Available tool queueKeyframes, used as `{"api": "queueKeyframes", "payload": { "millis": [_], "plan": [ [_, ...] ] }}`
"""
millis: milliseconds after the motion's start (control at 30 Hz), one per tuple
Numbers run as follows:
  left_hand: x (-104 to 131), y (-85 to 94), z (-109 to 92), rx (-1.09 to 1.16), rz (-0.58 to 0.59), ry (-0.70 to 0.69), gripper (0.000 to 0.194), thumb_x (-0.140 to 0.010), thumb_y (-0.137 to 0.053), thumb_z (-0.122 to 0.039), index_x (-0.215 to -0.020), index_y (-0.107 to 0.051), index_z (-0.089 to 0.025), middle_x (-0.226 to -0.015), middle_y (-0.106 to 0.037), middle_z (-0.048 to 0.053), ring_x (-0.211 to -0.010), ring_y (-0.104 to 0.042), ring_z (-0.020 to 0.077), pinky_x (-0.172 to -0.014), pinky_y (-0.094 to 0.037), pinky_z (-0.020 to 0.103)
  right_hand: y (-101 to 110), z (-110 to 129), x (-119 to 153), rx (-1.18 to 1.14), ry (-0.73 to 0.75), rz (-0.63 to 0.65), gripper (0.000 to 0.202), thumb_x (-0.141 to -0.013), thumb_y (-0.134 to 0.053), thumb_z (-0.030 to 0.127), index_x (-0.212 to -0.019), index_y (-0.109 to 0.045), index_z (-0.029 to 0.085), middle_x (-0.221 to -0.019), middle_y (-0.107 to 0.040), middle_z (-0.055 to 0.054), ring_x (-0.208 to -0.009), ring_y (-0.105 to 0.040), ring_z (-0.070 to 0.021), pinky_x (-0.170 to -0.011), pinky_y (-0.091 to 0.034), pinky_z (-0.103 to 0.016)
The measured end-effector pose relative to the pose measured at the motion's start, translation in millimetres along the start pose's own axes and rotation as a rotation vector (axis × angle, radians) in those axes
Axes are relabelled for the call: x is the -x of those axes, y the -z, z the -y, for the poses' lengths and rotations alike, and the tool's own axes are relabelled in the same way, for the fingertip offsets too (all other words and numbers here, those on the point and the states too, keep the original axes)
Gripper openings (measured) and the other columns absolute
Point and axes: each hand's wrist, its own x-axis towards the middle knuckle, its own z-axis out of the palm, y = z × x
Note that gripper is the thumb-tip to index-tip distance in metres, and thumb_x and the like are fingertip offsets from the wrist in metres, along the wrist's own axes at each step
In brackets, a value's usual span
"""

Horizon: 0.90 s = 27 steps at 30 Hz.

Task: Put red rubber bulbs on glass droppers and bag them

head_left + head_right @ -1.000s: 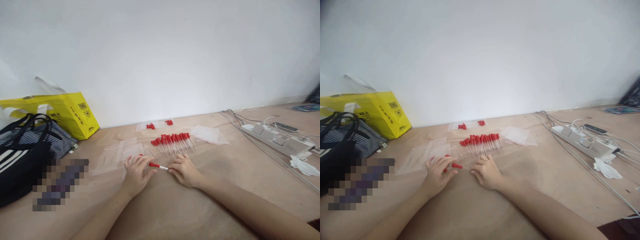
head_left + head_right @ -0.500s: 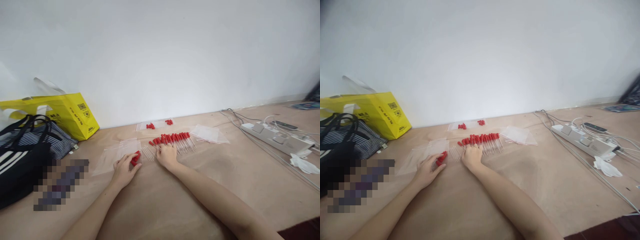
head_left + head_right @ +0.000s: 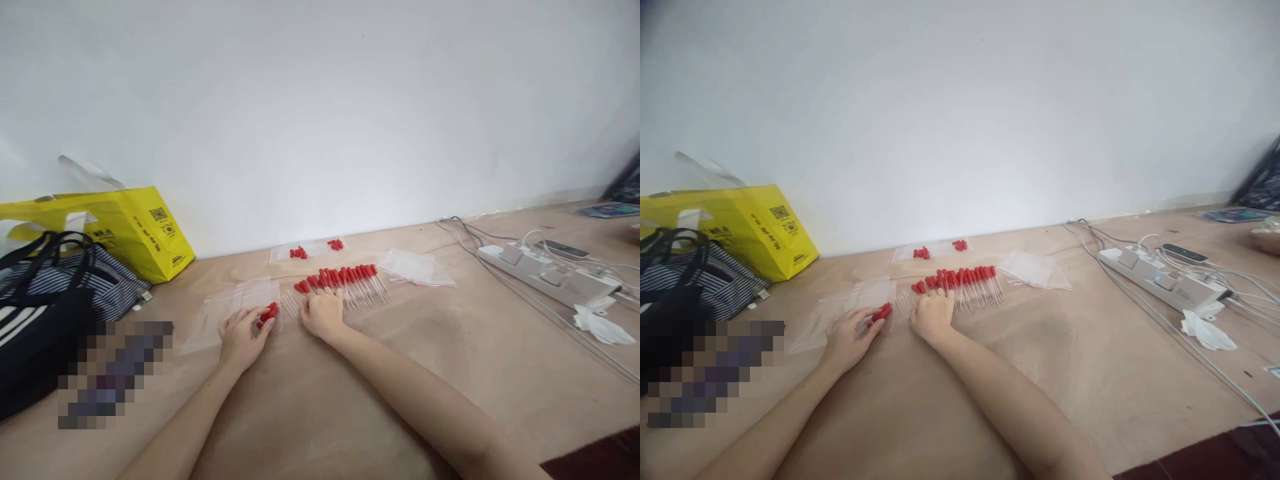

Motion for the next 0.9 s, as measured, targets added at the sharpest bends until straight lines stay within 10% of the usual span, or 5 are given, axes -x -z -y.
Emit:
{"api": "queueKeyframes", "payload": {
  "millis": [433, 900],
  "plan": [
    [-2.3, -1.5, -13.7, -0.045, -0.159, -0.028, 0.019, -0.078, -0.048, -0.034, -0.081, -0.062, -0.022, -0.086, -0.065, 0.004, -0.085, -0.055, 0.0233, -0.077, -0.034, 0.037, 6.3, -5.3, 3.5, 0.119, -0.030, 0.070, 0.025, -0.078, -0.039, 0.009, -0.092, -0.060, 0.005, -0.092, -0.060, -0.018, -0.088, -0.048, -0.0253, -0.074, -0.026, -0.036],
    [24.5, 9.1, -54.2, 0.221, 0.152, -0.506, 0.016, -0.081, -0.044, -0.022, -0.086, -0.059, -0.024, -0.078, -0.065, 0.000, -0.081, -0.055, 0.0173, -0.090, -0.022, 0.043, 44.2, -127.5, 75.0, -0.109, 0.387, 0.063, 0.016, -0.084, -0.046, 0.026, -0.072, -0.053, 0.017, -0.075, -0.056, -0.004, -0.076, -0.046, -0.0173, -0.070, -0.032, -0.030]
  ]
}}
